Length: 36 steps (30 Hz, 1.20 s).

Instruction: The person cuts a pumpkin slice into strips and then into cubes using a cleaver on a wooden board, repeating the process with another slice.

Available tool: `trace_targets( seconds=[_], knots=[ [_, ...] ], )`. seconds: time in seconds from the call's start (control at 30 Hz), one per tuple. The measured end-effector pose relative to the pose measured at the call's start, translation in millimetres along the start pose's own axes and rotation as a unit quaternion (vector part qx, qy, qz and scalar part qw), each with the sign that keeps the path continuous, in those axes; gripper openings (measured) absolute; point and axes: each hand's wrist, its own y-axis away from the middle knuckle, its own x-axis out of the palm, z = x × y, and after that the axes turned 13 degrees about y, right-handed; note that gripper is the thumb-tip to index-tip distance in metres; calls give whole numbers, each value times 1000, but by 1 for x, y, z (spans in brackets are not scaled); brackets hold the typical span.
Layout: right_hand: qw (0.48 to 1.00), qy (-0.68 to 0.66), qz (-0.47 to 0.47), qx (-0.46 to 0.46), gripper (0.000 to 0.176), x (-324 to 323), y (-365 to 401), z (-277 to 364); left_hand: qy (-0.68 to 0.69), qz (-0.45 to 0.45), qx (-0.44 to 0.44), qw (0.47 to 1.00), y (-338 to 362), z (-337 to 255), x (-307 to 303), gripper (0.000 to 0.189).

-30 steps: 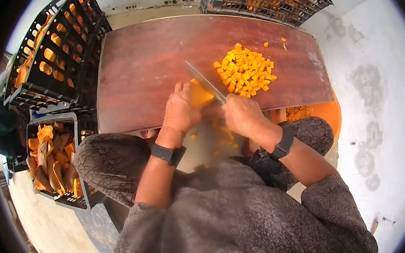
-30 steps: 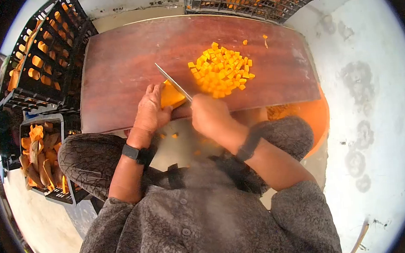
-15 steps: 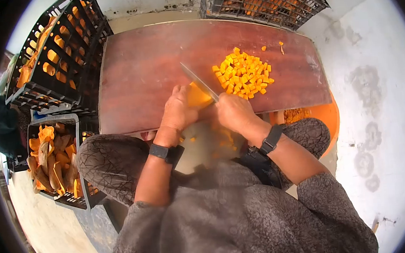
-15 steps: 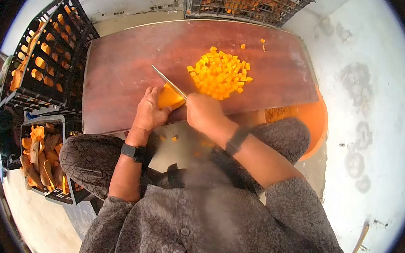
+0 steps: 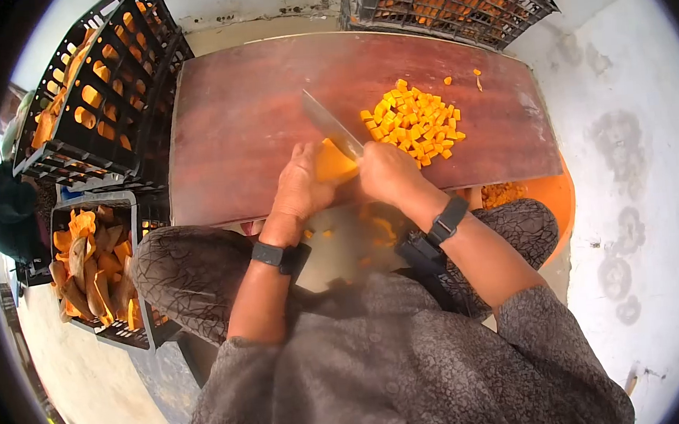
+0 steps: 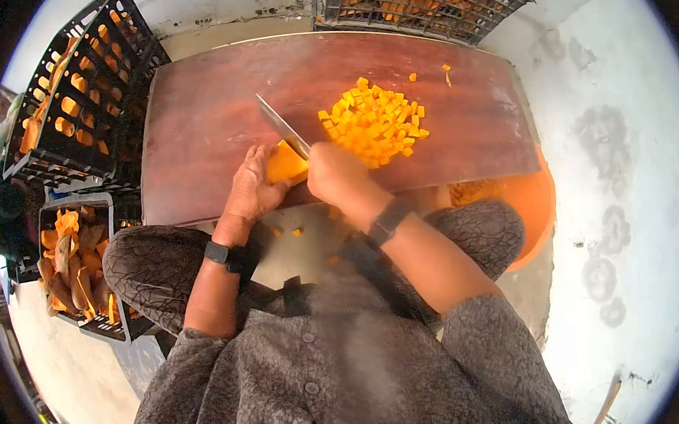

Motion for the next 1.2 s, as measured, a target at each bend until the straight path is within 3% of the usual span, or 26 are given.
trace_targets(
  seconds=[0.17, 0.27, 0.33, 0.4, 0.6, 1.2],
  knots=[
    [1000, -4, -22, 20, 13, 10, -8, -9, 9, -17, 13, 1000, 5, 6, 3, 59],
    [999, -2, -25, 22, 16, 2, -4, -10, 14, -14, 33, 999, 7, 5, 0, 60],
    [1000, -3, 4, 12, 29, -13, 1, -8, 19, -13, 37, 999, 7, 5, -1, 60],
    [1000, -1, -3, -8, 29, -27, 6, -8, -35, -25, 72, 996, 9, 7, 2, 59],
    [1000, -4, -21, -19, 28, -53, 29, -2, -25, -36, 65, 997, 7, 10, 5, 58],
    [999, 36, -10, -31, 23, -47, 48, 2, -9, -38, 92, 995, 6, 9, 4, 57]
  ],
)
